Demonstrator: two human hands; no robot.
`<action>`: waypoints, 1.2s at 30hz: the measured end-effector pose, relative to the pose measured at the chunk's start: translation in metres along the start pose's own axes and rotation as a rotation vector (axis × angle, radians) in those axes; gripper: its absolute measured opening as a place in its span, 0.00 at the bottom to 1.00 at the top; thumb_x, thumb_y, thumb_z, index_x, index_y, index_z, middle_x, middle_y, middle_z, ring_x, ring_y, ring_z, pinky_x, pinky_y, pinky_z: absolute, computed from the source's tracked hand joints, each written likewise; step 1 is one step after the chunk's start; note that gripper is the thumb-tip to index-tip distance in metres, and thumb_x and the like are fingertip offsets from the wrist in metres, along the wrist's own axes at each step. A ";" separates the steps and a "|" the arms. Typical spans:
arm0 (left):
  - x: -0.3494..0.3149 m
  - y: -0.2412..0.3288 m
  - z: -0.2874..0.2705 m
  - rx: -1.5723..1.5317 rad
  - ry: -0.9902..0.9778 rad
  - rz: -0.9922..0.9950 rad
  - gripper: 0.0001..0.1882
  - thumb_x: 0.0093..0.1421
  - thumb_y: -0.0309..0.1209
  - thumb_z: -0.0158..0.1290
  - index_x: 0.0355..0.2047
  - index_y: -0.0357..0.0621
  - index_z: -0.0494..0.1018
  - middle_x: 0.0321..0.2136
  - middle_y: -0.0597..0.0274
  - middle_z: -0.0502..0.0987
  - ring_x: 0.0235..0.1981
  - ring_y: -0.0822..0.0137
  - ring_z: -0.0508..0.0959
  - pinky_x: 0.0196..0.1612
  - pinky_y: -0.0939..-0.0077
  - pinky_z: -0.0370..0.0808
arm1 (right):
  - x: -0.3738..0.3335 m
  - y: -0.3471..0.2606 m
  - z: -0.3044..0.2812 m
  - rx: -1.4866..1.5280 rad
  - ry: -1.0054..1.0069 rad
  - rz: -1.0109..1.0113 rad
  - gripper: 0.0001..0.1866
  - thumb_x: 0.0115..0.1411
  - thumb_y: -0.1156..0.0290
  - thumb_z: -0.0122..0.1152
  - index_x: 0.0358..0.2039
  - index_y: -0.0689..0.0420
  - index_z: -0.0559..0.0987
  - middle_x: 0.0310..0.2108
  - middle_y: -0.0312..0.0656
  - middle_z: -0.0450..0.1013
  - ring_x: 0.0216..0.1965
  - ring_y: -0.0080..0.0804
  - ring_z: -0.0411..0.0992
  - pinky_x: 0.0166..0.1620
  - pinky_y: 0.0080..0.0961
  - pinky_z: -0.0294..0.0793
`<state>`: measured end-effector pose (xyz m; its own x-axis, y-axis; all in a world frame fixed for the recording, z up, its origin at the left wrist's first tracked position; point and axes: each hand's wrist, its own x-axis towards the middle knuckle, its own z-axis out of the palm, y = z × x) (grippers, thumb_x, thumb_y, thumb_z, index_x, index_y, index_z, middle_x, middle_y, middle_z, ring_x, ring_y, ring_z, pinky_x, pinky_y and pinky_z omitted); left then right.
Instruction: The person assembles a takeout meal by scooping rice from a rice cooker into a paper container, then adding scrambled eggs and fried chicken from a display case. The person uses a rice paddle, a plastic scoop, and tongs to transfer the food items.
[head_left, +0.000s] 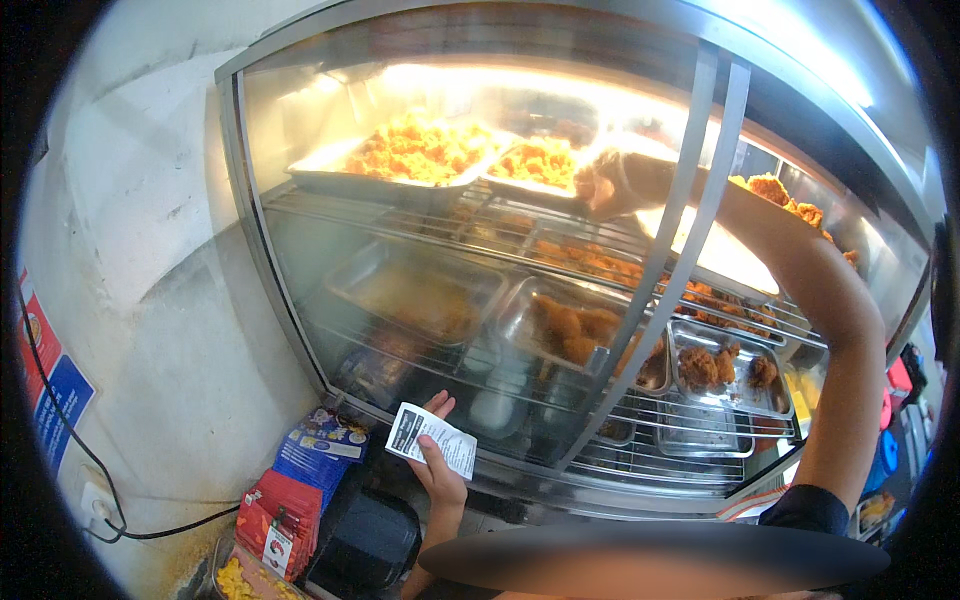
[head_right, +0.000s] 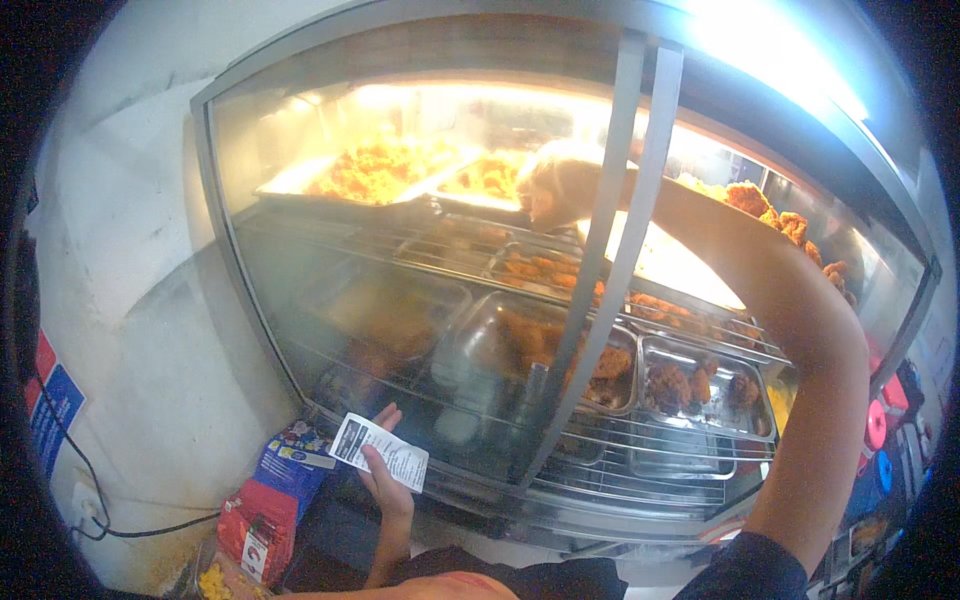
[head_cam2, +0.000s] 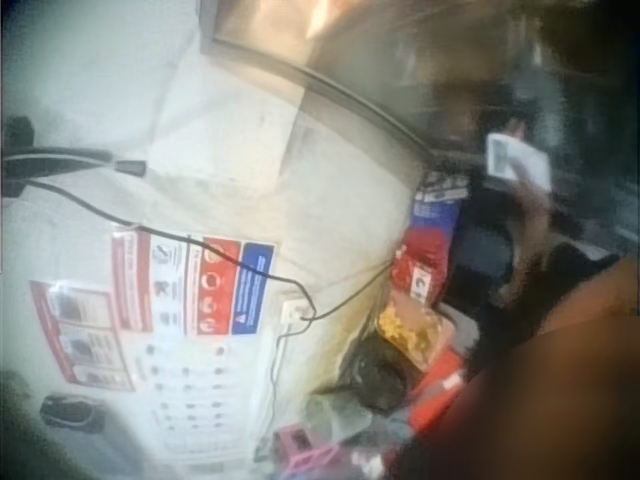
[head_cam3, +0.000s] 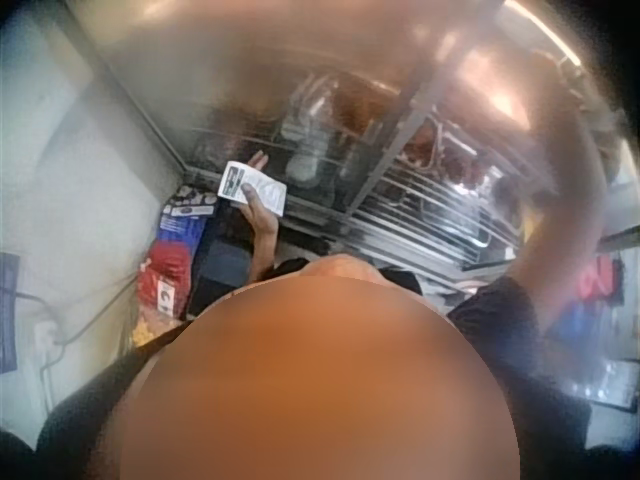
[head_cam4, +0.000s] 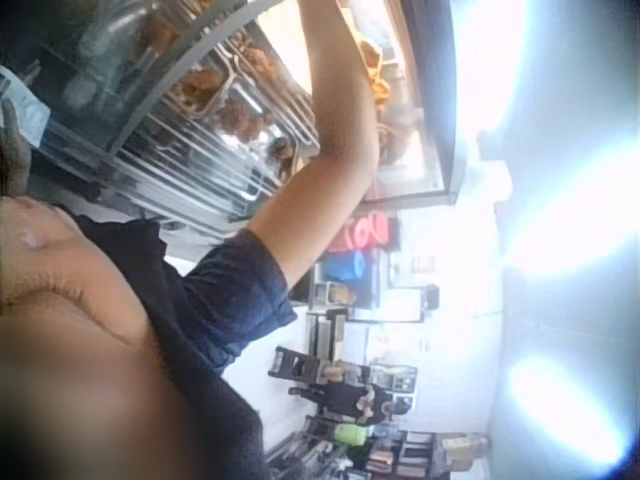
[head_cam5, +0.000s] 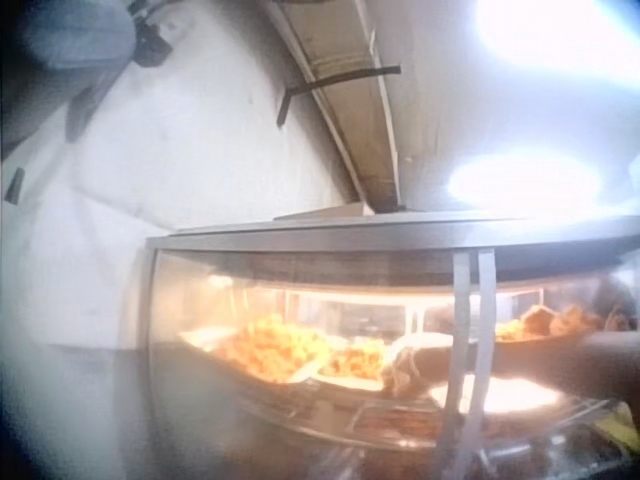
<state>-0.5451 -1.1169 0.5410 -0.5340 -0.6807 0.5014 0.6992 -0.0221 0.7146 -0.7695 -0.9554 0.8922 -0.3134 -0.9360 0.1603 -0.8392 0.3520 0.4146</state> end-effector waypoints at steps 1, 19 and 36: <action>-0.001 0.000 0.000 -0.012 -0.015 0.000 0.32 0.69 0.48 0.30 0.55 0.25 0.57 0.54 0.39 0.65 0.56 0.51 0.68 0.59 0.61 0.61 | -0.002 -0.003 0.000 0.008 -0.009 -0.001 0.11 0.54 0.66 0.58 0.37 0.56 0.78 0.32 0.42 0.75 0.32 0.34 0.74 0.42 0.29 0.75; -0.010 0.005 -0.004 0.112 0.012 -0.026 0.32 0.69 0.49 0.28 0.46 0.29 0.69 0.46 0.47 0.74 0.49 0.58 0.71 0.54 0.65 0.63 | 0.021 0.004 0.001 0.109 -0.125 0.058 0.07 0.56 0.71 0.49 0.27 0.58 0.75 0.21 0.40 0.70 0.24 0.29 0.70 0.32 0.28 0.75; -0.012 0.005 -0.013 0.076 0.063 -0.040 0.29 0.70 0.45 0.29 0.42 0.28 0.71 0.42 0.48 0.74 0.42 0.63 0.73 0.47 0.70 0.68 | 0.002 0.034 0.025 0.206 0.016 -0.012 0.09 0.54 0.72 0.56 0.19 0.59 0.74 0.18 0.37 0.67 0.18 0.26 0.64 0.24 0.23 0.67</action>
<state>-0.5292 -1.1188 0.5323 -0.5283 -0.7248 0.4421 0.6385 0.0041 0.7696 -0.8098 -0.9456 0.8838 -0.2976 -0.9393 0.1710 -0.9165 0.3312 0.2244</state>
